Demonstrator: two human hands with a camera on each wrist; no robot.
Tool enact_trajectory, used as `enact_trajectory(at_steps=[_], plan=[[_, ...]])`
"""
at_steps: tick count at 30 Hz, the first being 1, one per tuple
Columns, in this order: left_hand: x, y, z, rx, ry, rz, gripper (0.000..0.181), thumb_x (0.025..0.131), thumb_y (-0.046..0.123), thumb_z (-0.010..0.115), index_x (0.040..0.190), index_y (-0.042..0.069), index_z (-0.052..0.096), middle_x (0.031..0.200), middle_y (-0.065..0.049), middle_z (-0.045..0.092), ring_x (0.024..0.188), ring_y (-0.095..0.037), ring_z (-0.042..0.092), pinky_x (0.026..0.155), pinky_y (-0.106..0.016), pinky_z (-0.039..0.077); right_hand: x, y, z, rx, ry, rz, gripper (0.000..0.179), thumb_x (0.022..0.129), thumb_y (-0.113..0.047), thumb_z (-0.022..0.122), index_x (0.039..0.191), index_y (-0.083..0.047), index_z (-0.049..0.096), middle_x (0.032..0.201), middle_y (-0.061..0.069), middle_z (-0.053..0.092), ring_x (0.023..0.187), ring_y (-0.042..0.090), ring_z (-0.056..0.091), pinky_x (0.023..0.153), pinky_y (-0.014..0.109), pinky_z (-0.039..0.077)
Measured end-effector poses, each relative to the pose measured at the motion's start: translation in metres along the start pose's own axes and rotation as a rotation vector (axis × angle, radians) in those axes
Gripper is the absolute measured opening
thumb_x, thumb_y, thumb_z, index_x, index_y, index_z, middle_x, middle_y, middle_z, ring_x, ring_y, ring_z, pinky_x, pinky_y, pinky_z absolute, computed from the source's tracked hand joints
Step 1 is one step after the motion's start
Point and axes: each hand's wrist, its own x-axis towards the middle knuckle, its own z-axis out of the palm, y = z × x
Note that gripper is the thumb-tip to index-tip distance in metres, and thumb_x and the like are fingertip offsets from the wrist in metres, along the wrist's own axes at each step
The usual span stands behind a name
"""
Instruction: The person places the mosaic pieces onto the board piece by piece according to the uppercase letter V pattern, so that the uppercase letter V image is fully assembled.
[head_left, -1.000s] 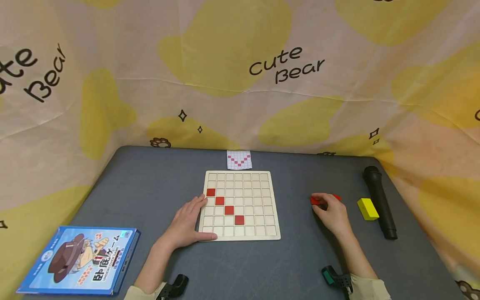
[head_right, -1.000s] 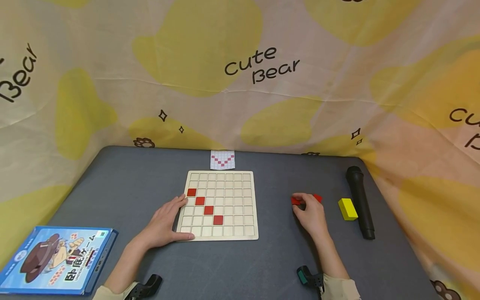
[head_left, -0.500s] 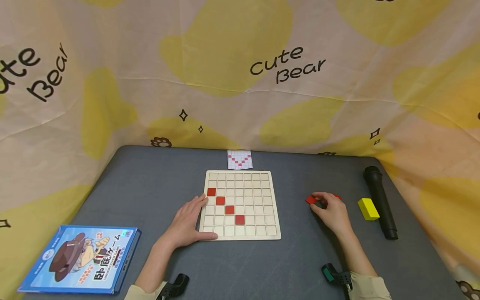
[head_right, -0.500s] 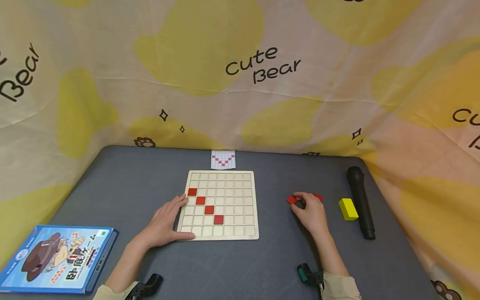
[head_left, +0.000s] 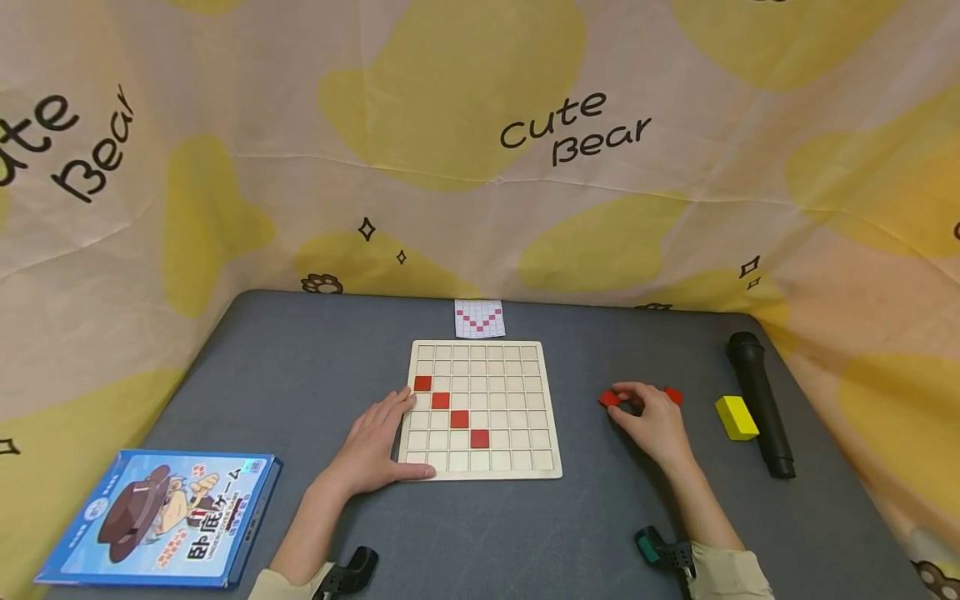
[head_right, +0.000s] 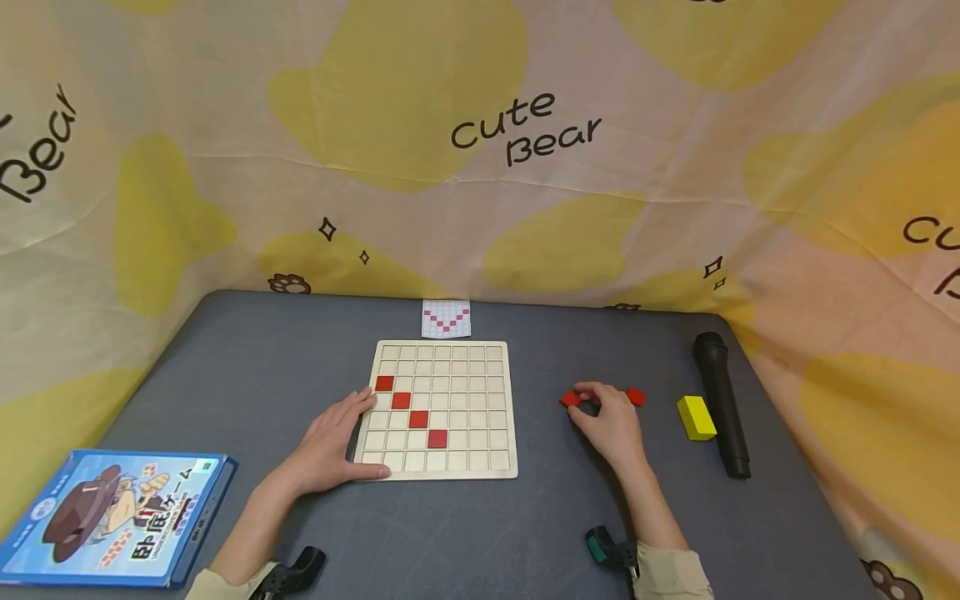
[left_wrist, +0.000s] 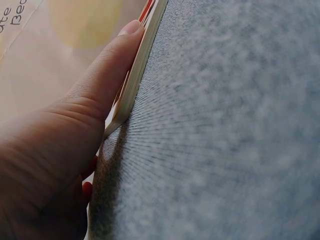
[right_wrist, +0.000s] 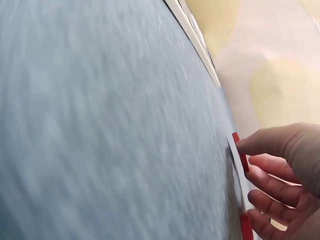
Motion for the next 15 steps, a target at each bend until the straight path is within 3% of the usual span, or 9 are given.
enact_trajectory(at_steps=[15], plan=[[0.0, 0.001, -0.001, 0.012, -0.008, -0.004, 0.108, 0.069, 0.061, 0.08, 0.149, 0.003, 0.035, 0.158, -0.014, 0.027, 0.143, -0.038, 0.023, 0.109, -0.061, 0.022, -0.004, -0.041, 0.04, 0.108, -0.053, -0.099, 0.03, 0.08, -0.013, 0.079, 0.109, -0.008, 0.072, 0.093, 0.003, 0.065, 0.086, 0.02, 0.059, 0.077, 0.038, 0.051]])
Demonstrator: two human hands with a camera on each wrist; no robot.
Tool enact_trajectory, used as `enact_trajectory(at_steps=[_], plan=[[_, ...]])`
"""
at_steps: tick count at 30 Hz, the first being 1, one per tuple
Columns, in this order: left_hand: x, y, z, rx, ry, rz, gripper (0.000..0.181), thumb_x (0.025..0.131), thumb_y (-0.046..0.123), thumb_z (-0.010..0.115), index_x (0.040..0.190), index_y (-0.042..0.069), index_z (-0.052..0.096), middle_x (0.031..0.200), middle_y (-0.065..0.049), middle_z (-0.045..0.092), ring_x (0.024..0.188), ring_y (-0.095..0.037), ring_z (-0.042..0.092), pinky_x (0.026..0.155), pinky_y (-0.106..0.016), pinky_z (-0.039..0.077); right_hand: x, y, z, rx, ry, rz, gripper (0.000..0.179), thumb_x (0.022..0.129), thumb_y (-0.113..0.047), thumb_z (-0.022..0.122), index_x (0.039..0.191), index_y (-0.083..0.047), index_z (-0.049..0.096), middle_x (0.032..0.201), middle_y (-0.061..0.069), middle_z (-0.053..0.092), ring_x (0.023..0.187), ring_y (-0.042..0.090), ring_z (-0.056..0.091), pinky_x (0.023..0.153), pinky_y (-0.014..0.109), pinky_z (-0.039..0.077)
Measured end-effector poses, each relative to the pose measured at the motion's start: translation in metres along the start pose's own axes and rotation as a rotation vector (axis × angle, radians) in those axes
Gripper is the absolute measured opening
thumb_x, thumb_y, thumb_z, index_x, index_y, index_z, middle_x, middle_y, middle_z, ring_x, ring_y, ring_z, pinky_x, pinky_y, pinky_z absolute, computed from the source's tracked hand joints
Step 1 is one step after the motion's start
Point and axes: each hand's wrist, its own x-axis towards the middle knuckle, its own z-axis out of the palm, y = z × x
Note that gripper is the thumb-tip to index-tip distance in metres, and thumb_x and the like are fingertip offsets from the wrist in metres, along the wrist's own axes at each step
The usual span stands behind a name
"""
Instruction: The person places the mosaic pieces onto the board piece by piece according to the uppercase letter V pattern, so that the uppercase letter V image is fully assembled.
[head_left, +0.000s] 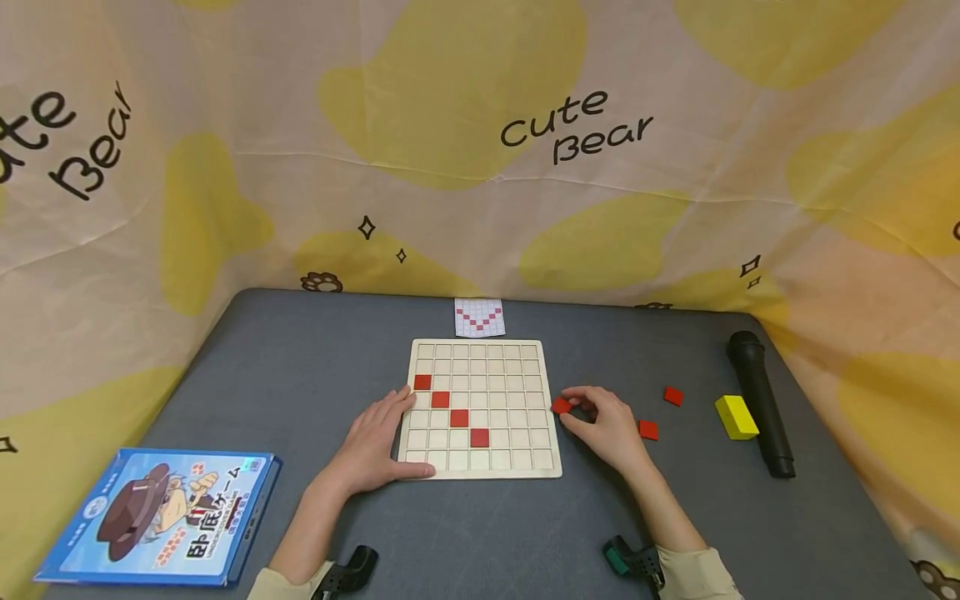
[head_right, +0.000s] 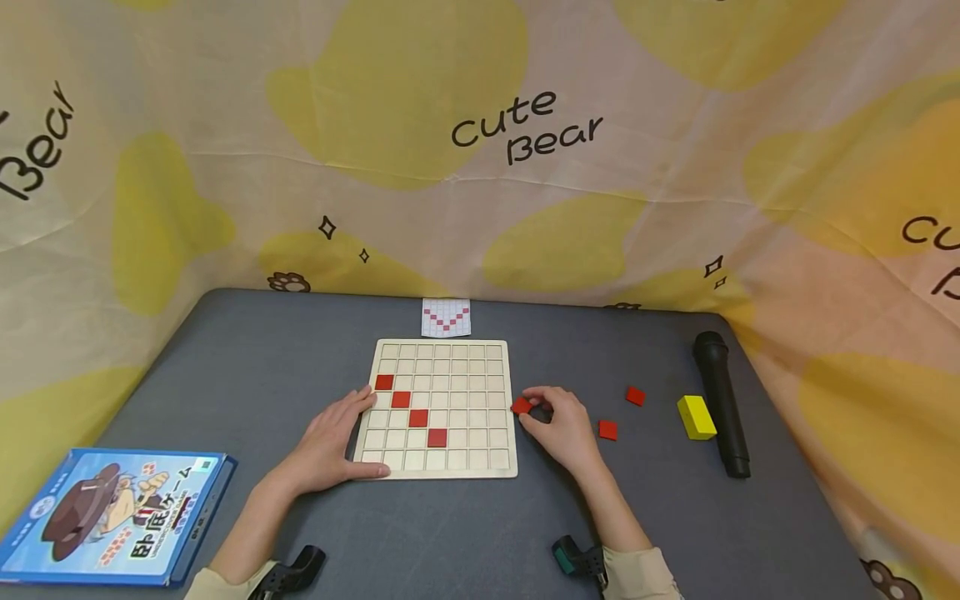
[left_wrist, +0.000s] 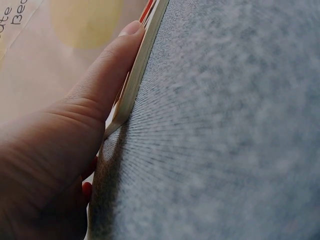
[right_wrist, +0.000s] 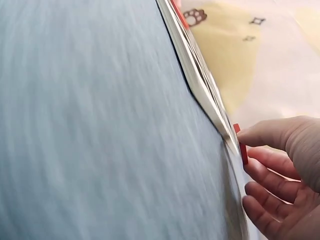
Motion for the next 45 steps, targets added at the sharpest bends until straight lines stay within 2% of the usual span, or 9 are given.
enact_trajectory(at_steps=[8, 17, 27, 31, 37, 45], plan=[[-0.001, 0.0, 0.0, -0.002, 0.01, 0.005, 0.109, 0.069, 0.06, 0.08, 0.149, 0.003, 0.035, 0.158, -0.014, 0.027, 0.143, -0.038, 0.023, 0.109, -0.061, 0.022, 0.001, -0.022, 0.018, 0.073, -0.042, -0.042, 0.032, 0.077, -0.009, 0.081, 0.108, -0.009, 0.072, 0.09, 0.001, 0.064, 0.075, 0.014, 0.057, 0.068, 0.027, 0.05], [-0.001, -0.001, 0.001, -0.009, 0.027, 0.022, 0.109, 0.069, 0.059, 0.081, 0.149, 0.002, 0.036, 0.157, -0.015, 0.028, 0.142, -0.039, 0.025, 0.108, -0.062, 0.023, 0.004, -0.042, 0.037, 0.183, -0.137, -0.065, 0.03, 0.08, -0.007, 0.078, 0.109, -0.011, 0.072, 0.094, -0.003, 0.065, 0.079, 0.01, 0.062, 0.074, 0.026, 0.054], [-0.002, 0.0, 0.0, -0.018, 0.014, 0.007, 0.108, 0.069, 0.06, 0.08, 0.149, 0.002, 0.035, 0.158, -0.014, 0.027, 0.143, -0.038, 0.023, 0.11, -0.061, 0.021, 0.01, -0.049, 0.045, 0.077, -0.144, -0.182, 0.029, 0.08, -0.009, 0.077, 0.108, -0.013, 0.072, 0.092, -0.003, 0.064, 0.079, 0.012, 0.056, 0.071, 0.026, 0.049], [-0.002, -0.001, 0.001, -0.016, 0.015, 0.01, 0.107, 0.07, 0.06, 0.08, 0.149, 0.002, 0.035, 0.158, -0.013, 0.026, 0.143, -0.038, 0.023, 0.11, -0.061, 0.021, 0.011, -0.05, 0.046, 0.063, -0.153, -0.205, 0.028, 0.081, -0.009, 0.076, 0.108, -0.014, 0.072, 0.098, -0.005, 0.067, 0.082, 0.013, 0.054, 0.072, 0.028, 0.046], [-0.001, 0.0, 0.0, -0.018, 0.016, 0.01, 0.107, 0.07, 0.059, 0.08, 0.149, 0.003, 0.035, 0.158, -0.013, 0.027, 0.143, -0.037, 0.023, 0.11, -0.061, 0.021, 0.011, -0.051, 0.047, 0.052, -0.168, -0.216, 0.026, 0.083, -0.008, 0.074, 0.109, -0.014, 0.072, 0.107, -0.004, 0.068, 0.09, 0.012, 0.056, 0.076, 0.031, 0.046], [0.0, -0.001, 0.0, -0.006, 0.008, 0.008, 0.107, 0.07, 0.061, 0.079, 0.149, 0.003, 0.036, 0.158, -0.013, 0.027, 0.143, -0.037, 0.023, 0.109, -0.061, 0.022, 0.008, -0.049, 0.044, 0.081, -0.164, -0.184, 0.026, 0.083, -0.011, 0.075, 0.109, -0.016, 0.072, 0.107, -0.006, 0.067, 0.088, 0.012, 0.057, 0.077, 0.03, 0.047]])
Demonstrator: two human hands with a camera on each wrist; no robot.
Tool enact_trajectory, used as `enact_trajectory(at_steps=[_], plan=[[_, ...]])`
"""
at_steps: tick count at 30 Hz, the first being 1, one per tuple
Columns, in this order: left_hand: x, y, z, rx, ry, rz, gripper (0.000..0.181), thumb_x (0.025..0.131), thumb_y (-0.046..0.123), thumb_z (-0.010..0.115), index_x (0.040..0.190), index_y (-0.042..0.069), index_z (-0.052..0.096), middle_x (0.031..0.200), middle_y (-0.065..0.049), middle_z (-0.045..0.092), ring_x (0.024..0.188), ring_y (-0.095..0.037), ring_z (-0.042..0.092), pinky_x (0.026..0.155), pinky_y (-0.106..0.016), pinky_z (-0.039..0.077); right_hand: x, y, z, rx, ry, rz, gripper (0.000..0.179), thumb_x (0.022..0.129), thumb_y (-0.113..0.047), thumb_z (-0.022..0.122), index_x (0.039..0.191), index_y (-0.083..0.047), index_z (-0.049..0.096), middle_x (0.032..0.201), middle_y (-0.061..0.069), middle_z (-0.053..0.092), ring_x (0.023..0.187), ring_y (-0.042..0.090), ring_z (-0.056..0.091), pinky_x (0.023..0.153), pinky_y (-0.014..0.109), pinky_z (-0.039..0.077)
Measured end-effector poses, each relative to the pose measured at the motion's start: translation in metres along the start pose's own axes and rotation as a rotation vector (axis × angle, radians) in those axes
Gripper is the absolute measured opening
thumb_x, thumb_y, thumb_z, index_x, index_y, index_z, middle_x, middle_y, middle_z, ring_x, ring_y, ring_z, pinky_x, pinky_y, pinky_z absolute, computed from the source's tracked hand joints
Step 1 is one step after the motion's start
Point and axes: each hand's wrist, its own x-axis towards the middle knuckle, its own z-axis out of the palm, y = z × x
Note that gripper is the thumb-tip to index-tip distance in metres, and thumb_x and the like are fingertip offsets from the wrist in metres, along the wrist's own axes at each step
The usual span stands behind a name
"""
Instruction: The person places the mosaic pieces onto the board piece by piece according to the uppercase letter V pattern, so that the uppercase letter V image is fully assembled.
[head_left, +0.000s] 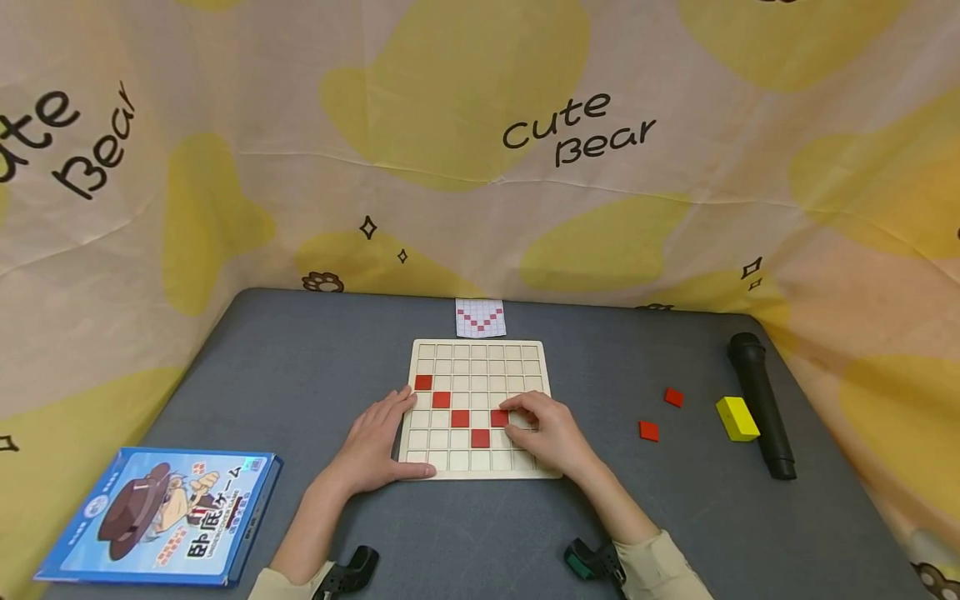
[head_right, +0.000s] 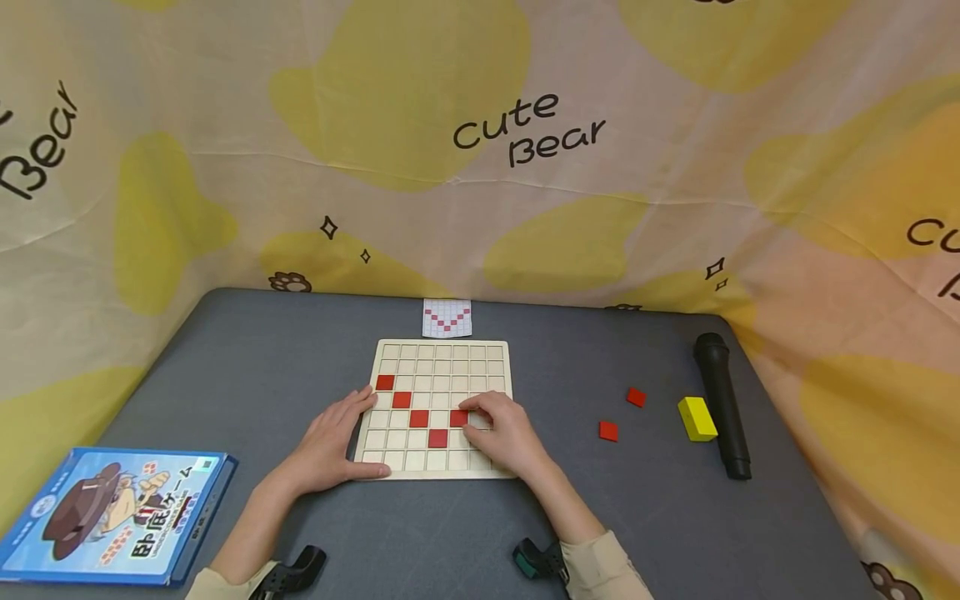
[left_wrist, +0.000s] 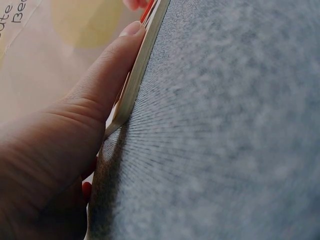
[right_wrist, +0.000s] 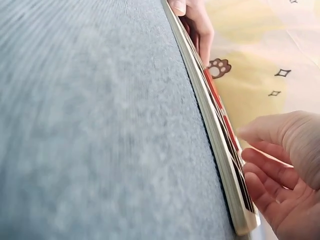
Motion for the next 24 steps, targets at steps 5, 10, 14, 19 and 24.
enact_trajectory(at_steps=[5, 10, 14, 19, 24], plan=[[0.0, 0.0, 0.0, -0.005, -0.002, -0.002, 0.107, 0.07, 0.061, 0.079, 0.149, 0.003, 0.036, 0.158, -0.013, 0.027, 0.143, -0.037, 0.023, 0.11, -0.061, 0.022, -0.005, 0.003, -0.008, 0.013, 0.035, 0.03, 0.026, 0.083, -0.012, 0.076, 0.108, -0.017, 0.073, 0.106, -0.007, 0.067, 0.09, 0.013, 0.057, 0.078, 0.032, 0.048], [0.0, 0.0, 0.001, -0.014, -0.001, -0.002, 0.108, 0.069, 0.059, 0.08, 0.15, 0.004, 0.035, 0.158, -0.012, 0.026, 0.144, -0.037, 0.022, 0.11, -0.061, 0.021, -0.011, 0.012, -0.017, -0.015, 0.085, 0.008, 0.025, 0.083, -0.01, 0.075, 0.107, -0.016, 0.073, 0.101, -0.006, 0.067, 0.083, 0.014, 0.054, 0.071, 0.031, 0.047], [0.001, -0.001, 0.002, -0.012, 0.0, -0.004, 0.109, 0.068, 0.061, 0.08, 0.15, 0.005, 0.035, 0.159, -0.011, 0.025, 0.144, -0.036, 0.022, 0.11, -0.06, 0.021, -0.018, 0.018, -0.027, -0.033, 0.11, 0.031, 0.023, 0.084, -0.01, 0.074, 0.107, -0.015, 0.073, 0.102, -0.005, 0.067, 0.086, 0.016, 0.057, 0.075, 0.035, 0.051], [0.001, -0.002, 0.002, -0.011, 0.003, 0.0, 0.108, 0.068, 0.061, 0.08, 0.149, 0.005, 0.036, 0.159, -0.011, 0.026, 0.144, -0.036, 0.023, 0.11, -0.06, 0.022, -0.028, 0.029, -0.041, -0.075, 0.129, 0.072, 0.023, 0.085, -0.009, 0.074, 0.107, -0.015, 0.073, 0.106, -0.003, 0.068, 0.09, 0.016, 0.059, 0.077, 0.036, 0.051], [0.001, -0.001, 0.003, -0.008, -0.001, -0.001, 0.108, 0.068, 0.06, 0.08, 0.149, 0.005, 0.036, 0.159, -0.011, 0.026, 0.144, -0.036, 0.023, 0.11, -0.06, 0.022, -0.04, 0.039, -0.056, -0.127, 0.168, 0.107, 0.023, 0.086, -0.006, 0.072, 0.108, -0.014, 0.073, 0.107, -0.001, 0.068, 0.093, 0.018, 0.06, 0.078, 0.039, 0.05]])
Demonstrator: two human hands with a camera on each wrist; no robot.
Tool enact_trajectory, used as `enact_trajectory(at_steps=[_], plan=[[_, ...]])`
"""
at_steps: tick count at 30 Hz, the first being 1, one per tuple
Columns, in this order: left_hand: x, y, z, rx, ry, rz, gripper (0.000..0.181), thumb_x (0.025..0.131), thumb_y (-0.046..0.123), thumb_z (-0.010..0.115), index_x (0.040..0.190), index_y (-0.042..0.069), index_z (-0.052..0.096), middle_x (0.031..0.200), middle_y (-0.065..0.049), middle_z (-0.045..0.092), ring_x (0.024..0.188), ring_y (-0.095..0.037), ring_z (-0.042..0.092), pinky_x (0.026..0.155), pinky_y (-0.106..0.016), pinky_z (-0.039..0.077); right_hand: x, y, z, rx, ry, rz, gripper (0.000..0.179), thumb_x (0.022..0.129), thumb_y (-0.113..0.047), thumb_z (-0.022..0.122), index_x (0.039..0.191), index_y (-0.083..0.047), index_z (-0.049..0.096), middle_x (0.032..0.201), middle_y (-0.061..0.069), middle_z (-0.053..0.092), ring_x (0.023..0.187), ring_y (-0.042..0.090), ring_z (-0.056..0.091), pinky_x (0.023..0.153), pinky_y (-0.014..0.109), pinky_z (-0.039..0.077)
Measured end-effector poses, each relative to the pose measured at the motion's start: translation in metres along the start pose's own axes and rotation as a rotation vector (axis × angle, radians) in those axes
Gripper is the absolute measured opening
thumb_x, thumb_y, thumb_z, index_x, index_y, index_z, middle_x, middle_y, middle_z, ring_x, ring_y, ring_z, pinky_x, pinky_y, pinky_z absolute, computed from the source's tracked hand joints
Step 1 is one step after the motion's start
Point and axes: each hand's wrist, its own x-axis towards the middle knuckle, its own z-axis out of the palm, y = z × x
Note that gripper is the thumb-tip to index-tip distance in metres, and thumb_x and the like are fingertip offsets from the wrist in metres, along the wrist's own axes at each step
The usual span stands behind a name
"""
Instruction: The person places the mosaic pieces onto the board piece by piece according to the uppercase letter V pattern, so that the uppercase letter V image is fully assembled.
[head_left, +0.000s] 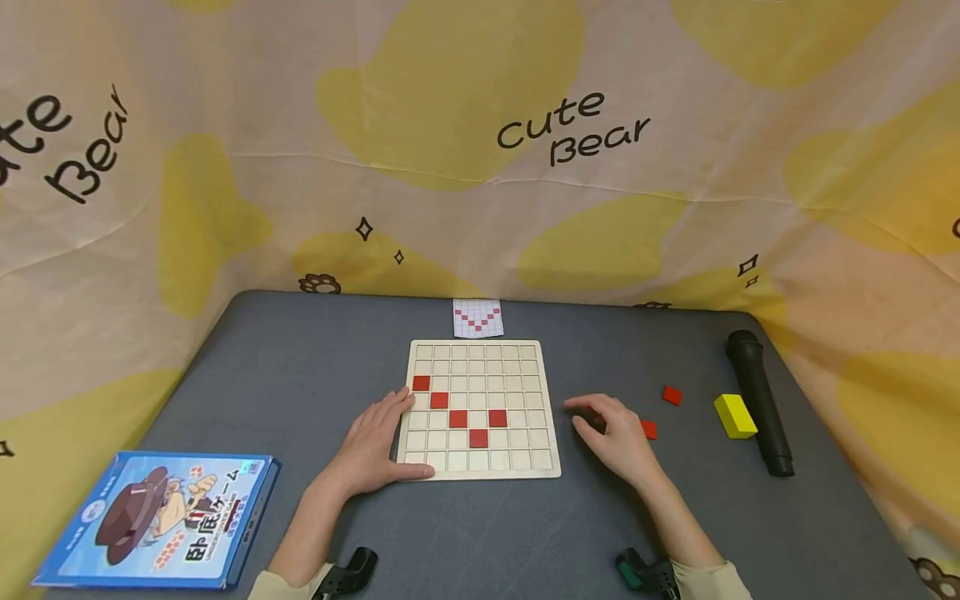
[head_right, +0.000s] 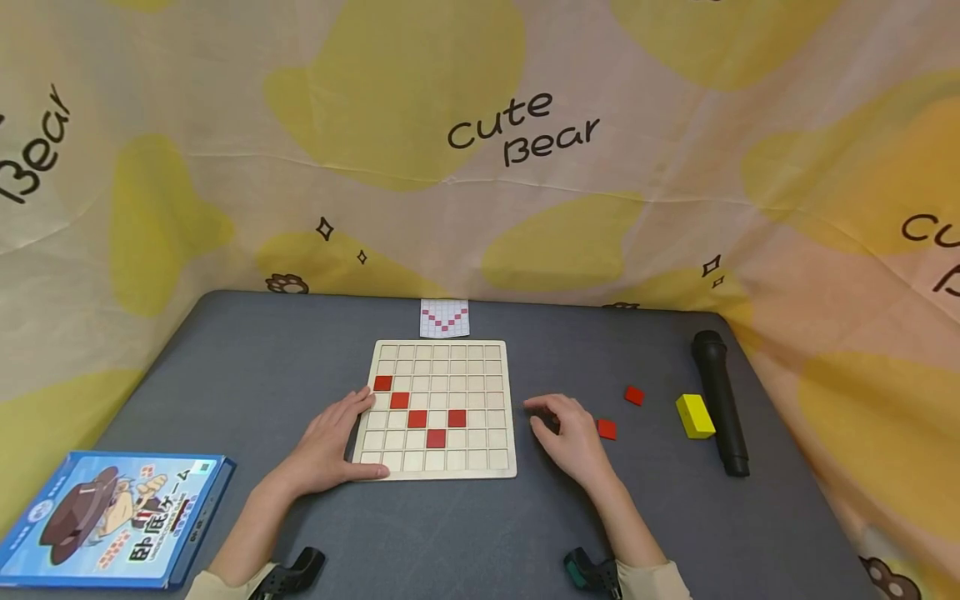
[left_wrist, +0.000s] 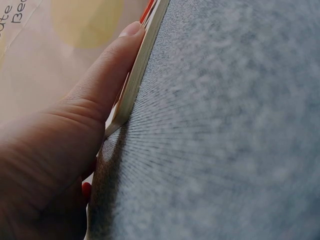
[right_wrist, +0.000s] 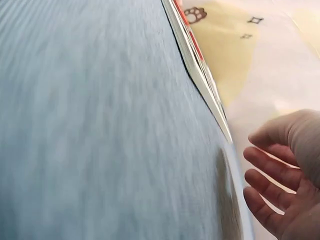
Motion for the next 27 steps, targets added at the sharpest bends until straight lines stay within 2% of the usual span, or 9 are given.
enact_trajectory(at_steps=[5, 9, 13, 20, 27], plan=[[0.0, 0.0, 0.0, 0.001, 0.001, 0.002, 0.108, 0.068, 0.06, 0.081, 0.149, 0.005, 0.035, 0.159, -0.011, 0.026, 0.144, -0.036, 0.023, 0.11, -0.06, 0.021, -0.009, 0.014, -0.015, -0.049, 0.053, 0.046, 0.03, 0.084, 0.002, 0.065, 0.109, -0.012, 0.072, 0.106, 0.003, 0.068, 0.092, 0.021, 0.059, 0.077, 0.042, 0.048], [0.0, 0.0, 0.0, -0.001, 0.002, 0.001, 0.108, 0.068, 0.059, 0.081, 0.149, 0.005, 0.035, 0.159, -0.011, 0.026, 0.144, -0.036, 0.022, 0.11, -0.06, 0.021, -0.017, 0.023, -0.026, -0.06, 0.071, 0.073, 0.034, 0.083, 0.007, 0.06, 0.11, -0.011, 0.072, 0.106, 0.005, 0.068, 0.087, 0.02, 0.057, 0.074, 0.039, 0.048], [0.0, 0.0, 0.001, 0.003, 0.003, -0.001, 0.108, 0.068, 0.06, 0.081, 0.149, 0.005, 0.035, 0.159, -0.011, 0.026, 0.144, -0.036, 0.023, 0.11, -0.061, 0.022, -0.023, 0.03, -0.035, -0.068, 0.064, 0.091, 0.036, 0.083, 0.008, 0.058, 0.112, -0.009, 0.071, 0.107, 0.008, 0.067, 0.085, 0.021, 0.054, 0.073, 0.04, 0.046], [0.0, -0.001, 0.001, 0.002, 0.002, -0.003, 0.108, 0.068, 0.06, 0.081, 0.149, 0.005, 0.035, 0.159, -0.01, 0.026, 0.144, -0.035, 0.023, 0.111, -0.06, 0.021, -0.029, 0.037, -0.048, -0.084, 0.036, 0.124, 0.037, 0.081, 0.009, 0.058, 0.114, -0.005, 0.069, 0.112, 0.015, 0.065, 0.101, 0.033, 0.052, 0.085, 0.053, 0.042], [0.0, -0.001, 0.001, 0.009, 0.003, -0.009, 0.109, 0.068, 0.062, 0.08, 0.15, 0.005, 0.035, 0.159, -0.01, 0.026, 0.144, -0.036, 0.023, 0.11, -0.061, 0.021, -0.031, 0.042, -0.053, -0.103, 0.027, 0.112, 0.039, 0.078, 0.011, 0.062, 0.114, -0.001, 0.067, 0.112, 0.019, 0.064, 0.1, 0.037, 0.055, 0.086, 0.055, 0.042]])
